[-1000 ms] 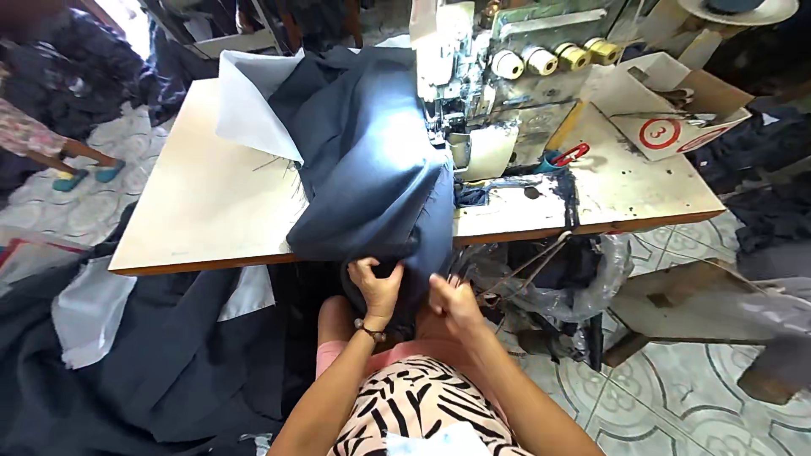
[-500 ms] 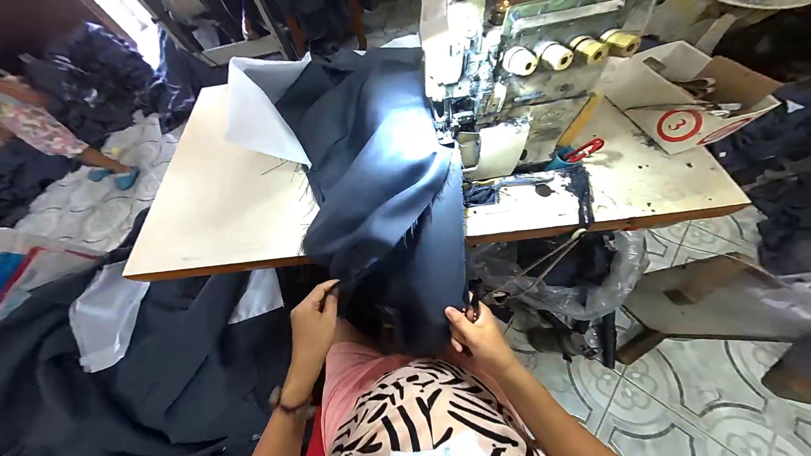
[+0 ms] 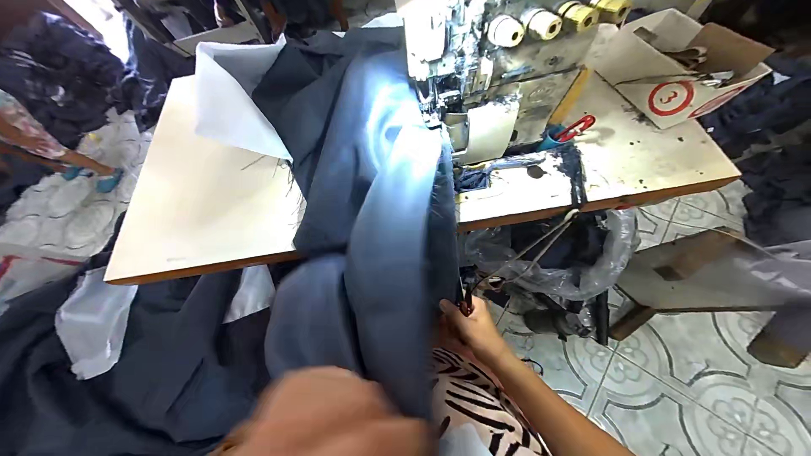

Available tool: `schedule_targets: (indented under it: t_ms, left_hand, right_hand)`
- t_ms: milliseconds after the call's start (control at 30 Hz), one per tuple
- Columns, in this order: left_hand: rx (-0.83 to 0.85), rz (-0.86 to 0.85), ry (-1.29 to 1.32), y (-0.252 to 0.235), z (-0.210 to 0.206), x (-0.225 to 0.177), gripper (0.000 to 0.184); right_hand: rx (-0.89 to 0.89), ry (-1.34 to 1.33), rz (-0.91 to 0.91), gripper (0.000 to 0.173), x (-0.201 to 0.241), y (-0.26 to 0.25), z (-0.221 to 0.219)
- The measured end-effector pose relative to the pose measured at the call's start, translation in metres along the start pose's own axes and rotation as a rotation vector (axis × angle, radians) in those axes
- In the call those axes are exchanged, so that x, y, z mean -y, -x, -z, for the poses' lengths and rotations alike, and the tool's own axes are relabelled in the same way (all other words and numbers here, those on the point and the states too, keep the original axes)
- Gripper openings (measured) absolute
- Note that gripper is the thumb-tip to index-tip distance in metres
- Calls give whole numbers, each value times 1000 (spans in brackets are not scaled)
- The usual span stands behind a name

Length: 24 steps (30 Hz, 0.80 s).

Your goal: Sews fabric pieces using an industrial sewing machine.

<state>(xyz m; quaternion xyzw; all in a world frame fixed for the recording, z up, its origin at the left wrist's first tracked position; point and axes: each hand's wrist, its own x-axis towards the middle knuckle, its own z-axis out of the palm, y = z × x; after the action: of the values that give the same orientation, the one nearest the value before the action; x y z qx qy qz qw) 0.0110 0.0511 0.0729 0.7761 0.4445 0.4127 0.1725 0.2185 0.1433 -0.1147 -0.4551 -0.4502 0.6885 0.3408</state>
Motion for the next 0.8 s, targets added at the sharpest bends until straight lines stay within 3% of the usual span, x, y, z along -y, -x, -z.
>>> schedule_targets:
  t_ms: [100, 133, 200, 300, 367, 500, 667, 733, 800]
  left_hand:
    - [340, -42, 107, -11, -74, 25, 14]
    - [397, 5, 120, -2, -93, 44, 17]
    - [480, 91, 127, 20, -112, 72, 25]
    - [554, 157, 111, 41, -122, 84, 31]
    - [561, 153, 120, 41, -123, 86, 31]
    - [519, 59, 135, 33, -128, 82, 30]
    - [647, -41, 197, 13, -118, 87, 26]
    - [476, -106, 48, -27, -92, 95, 20]
    - [217, -113, -308, -85, -61, 107, 28]
  right_hand:
    - [12, 114, -28, 16, 41, 21, -3]
    - [38, 114, 56, 24, 29, 28, 1]
    - [21, -49, 231, 22, -13, 24, 5]
    - [-109, -168, 97, 25, -17, 24, 5]
    - [-57, -142, 99, 30, -13, 24, 9]
    - [45, 48, 296, 36, -10, 24, 18]
    - [112, 134, 343, 16, -4, 28, 37]
    - [141, 130, 365, 14, 0, 29, 43]
    - [178, 133, 337, 14, 2, 27, 46]
